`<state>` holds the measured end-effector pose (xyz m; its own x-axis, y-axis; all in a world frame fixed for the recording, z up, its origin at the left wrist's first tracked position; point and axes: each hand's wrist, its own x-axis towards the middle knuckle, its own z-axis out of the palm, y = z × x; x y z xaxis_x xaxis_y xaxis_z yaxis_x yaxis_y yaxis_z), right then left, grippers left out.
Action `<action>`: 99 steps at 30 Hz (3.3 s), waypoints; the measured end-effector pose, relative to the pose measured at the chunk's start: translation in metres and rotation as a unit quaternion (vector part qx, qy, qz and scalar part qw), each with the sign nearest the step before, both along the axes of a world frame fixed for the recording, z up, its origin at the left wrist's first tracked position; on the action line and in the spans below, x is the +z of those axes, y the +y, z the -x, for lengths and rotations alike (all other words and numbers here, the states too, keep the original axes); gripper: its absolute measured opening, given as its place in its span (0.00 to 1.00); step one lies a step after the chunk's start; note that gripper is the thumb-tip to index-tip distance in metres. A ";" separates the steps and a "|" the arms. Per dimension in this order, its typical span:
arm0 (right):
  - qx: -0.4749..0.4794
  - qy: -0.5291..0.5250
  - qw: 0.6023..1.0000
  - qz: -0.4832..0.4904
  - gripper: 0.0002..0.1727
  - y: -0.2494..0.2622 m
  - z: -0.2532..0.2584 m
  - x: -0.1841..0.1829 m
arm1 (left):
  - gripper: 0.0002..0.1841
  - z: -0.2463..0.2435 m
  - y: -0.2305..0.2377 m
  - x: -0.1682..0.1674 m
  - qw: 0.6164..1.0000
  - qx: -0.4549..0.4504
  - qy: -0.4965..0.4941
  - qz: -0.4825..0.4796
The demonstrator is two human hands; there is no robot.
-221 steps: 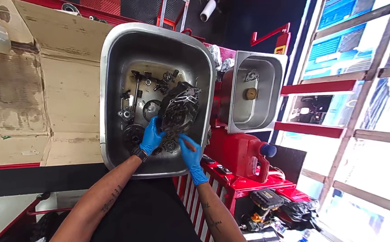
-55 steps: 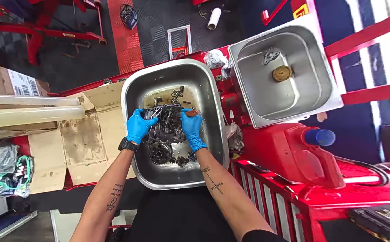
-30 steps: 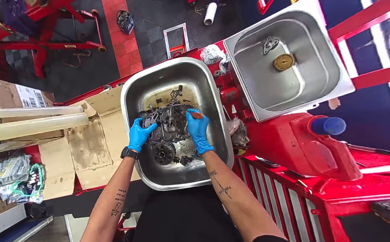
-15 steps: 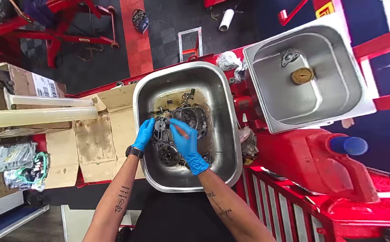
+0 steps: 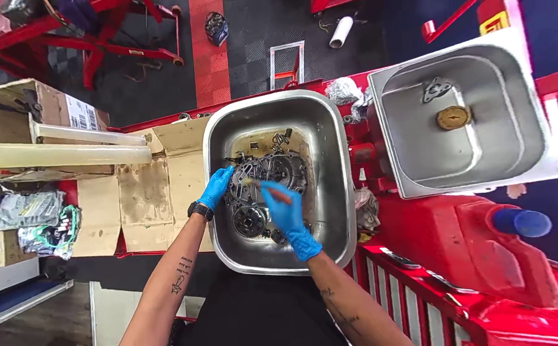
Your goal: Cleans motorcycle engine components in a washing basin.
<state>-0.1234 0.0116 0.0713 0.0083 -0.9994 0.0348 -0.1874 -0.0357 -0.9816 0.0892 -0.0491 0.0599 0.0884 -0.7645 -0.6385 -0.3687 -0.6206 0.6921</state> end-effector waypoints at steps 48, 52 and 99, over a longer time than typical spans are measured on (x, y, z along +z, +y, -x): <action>0.029 0.164 0.970 -0.178 0.13 -0.021 0.060 -0.048 | 0.30 0.004 -0.008 -0.010 0.996 -0.021 -0.087 0.025; -0.012 0.161 0.981 -0.108 0.13 -0.027 0.037 -0.046 | 0.31 0.005 -0.006 -0.013 0.996 -0.020 -0.084 0.026; -0.098 -0.194 0.892 -0.396 0.10 -0.022 0.039 -0.059 | 0.32 -0.005 -0.005 -0.019 0.994 -0.062 -0.083 0.017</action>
